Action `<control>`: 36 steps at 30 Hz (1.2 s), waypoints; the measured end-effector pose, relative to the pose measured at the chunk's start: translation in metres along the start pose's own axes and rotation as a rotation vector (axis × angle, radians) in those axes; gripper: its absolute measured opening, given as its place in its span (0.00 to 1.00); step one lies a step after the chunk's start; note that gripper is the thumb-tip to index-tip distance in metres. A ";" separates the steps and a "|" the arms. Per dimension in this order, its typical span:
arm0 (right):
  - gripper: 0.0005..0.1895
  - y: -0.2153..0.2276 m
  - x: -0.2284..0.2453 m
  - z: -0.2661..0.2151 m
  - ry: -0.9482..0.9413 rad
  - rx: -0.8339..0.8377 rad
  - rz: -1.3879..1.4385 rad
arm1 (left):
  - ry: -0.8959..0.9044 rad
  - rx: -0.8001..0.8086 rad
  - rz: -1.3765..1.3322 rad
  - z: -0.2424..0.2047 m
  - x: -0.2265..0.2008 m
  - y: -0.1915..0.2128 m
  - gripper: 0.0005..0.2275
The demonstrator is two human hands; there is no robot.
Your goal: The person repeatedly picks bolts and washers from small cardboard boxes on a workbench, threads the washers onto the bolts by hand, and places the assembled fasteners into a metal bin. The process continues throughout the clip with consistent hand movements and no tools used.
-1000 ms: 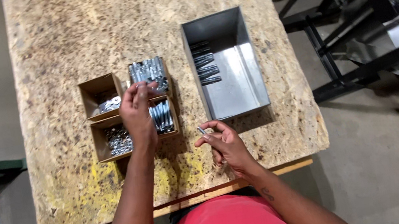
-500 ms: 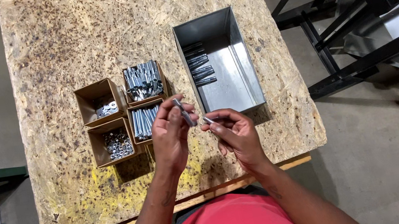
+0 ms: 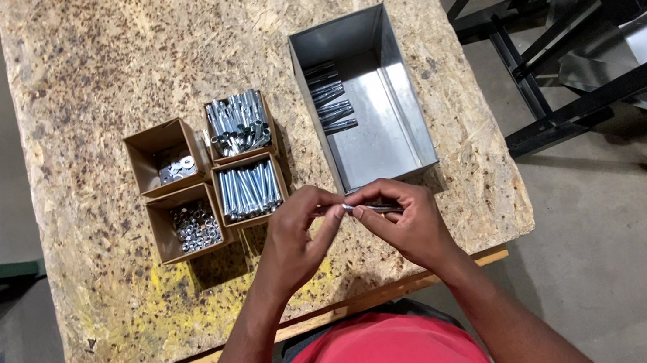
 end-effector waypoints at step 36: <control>0.10 -0.101 -0.128 -0.075 -0.510 0.114 1.042 | 0.512 0.088 0.918 0.099 0.396 0.209 0.07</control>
Point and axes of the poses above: each hand's wrist, its own z-axis towards the middle knuckle, its own y-axis out of the back of the hand, x = y × z, the point moved 7 cm from there along z, towards the middle knuckle, and after that the axes turned 1 degree about -z, right-handed, at the moved point
